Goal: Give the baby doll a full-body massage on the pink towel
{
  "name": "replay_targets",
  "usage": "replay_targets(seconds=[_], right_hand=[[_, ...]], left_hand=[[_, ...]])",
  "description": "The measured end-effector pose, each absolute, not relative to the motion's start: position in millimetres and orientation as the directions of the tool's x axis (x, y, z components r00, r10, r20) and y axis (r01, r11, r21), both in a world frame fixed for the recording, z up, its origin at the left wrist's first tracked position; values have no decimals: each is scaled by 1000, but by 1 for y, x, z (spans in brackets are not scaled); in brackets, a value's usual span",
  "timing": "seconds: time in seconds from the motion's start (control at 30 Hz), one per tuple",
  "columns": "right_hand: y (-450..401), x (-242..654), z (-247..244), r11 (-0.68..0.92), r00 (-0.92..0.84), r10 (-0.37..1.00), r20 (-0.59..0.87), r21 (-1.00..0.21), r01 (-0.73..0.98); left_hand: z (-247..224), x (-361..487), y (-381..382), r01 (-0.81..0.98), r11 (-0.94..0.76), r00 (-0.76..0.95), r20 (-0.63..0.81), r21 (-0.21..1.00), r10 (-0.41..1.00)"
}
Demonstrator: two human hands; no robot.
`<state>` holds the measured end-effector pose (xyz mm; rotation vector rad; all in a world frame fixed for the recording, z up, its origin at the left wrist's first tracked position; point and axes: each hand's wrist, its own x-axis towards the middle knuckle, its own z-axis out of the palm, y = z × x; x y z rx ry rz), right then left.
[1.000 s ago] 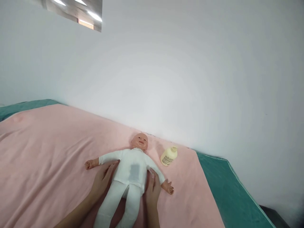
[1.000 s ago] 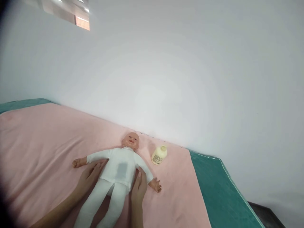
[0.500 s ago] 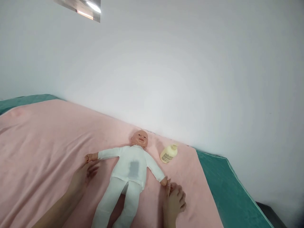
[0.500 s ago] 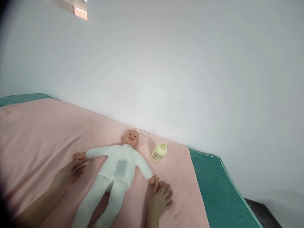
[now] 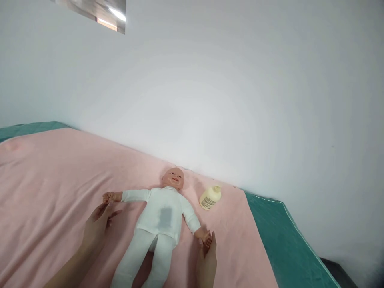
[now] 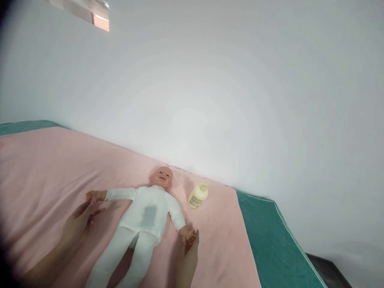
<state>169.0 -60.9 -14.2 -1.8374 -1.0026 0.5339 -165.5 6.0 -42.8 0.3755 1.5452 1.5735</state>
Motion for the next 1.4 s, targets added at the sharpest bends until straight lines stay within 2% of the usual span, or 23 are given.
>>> replay_targets(seconds=[0.07, 0.13, 0.23, 0.3, 0.4, 0.47, 0.53, 0.6, 0.67, 0.73, 0.8, 0.93, 1.0, 1.07, 1.17, 1.23, 1.3, 1.4], right_hand=[[-60, 162, -8, -152, 566, 822, 68, -931, 332], [-59, 158, -2, -99, 552, 829, 89, -948, 302], [-58, 152, 9, -70, 509, 848, 149, -920, 386], [-56, 145, 17, -61, 487, 853, 188, -890, 452], [-53, 130, 25, -29, 464, 857, 224, -878, 477], [-49, 120, 23, 46, 408, 864, 293, -855, 517], [-44, 111, 16, 177, 288, 856, 429, -768, 615], [-41, 102, 6, 324, 111, 818, 565, -611, 723], [-38, 95, -4, 426, -50, 761, 647, -440, 791], [-37, 90, -11, 477, -144, 711, 689, -321, 818], [-37, 87, -15, 491, -178, 680, 711, -262, 831], [-36, 85, -16, 483, -188, 682, 707, -242, 841], [-37, 86, -14, 495, -193, 691, 696, -261, 829], [-38, 90, -12, 481, -150, 718, 680, -329, 813], [-42, 103, -4, 328, 109, 792, 601, -568, 754], [-44, 116, 3, 170, 347, 811, 470, -758, 630], [-44, 133, 8, 43, 519, 797, 309, -887, 461], [-42, 156, 6, -34, 623, 767, 155, -959, 281]], left_hand=[[-32, -162, 5, -275, 210, -600, -338, 938, 725], [-18, -158, 6, -217, 197, -624, -291, 956, 725], [1, -151, 10, -244, 26, -624, -178, 969, 761], [10, -145, 11, -193, -32, -623, -97, 981, 776], [17, -131, 5, 43, 15, -535, 11, 999, 845], [15, -118, -3, 203, -6, -372, 82, 979, 925], [5, -105, -11, 296, -141, -149, 191, 945, 970], [-7, -96, -16, 331, -291, 49, 291, 898, 955], [-16, -91, -18, 364, -361, 169, 321, 858, 932], [-20, -89, -16, 399, -372, 214, 309, 838, 926], [-20, -89, -13, 422, -387, 261, 299, 820, 918], [-13, -88, -8, 427, -418, 331, 292, 802, 897], [-9, -88, -9, 385, -388, 302, 283, 837, 910], [-6, -93, -9, 340, -329, 214, 268, 881, 939], [3, -112, -8, 336, -140, -39, 163, 931, 986], [11, -130, -6, 287, 19, -223, 47, 958, 974], [17, -146, -4, 120, 111, -366, -60, 987, 929], [23, -159, -5, -241, 106, -499, -217, 965, 839]])
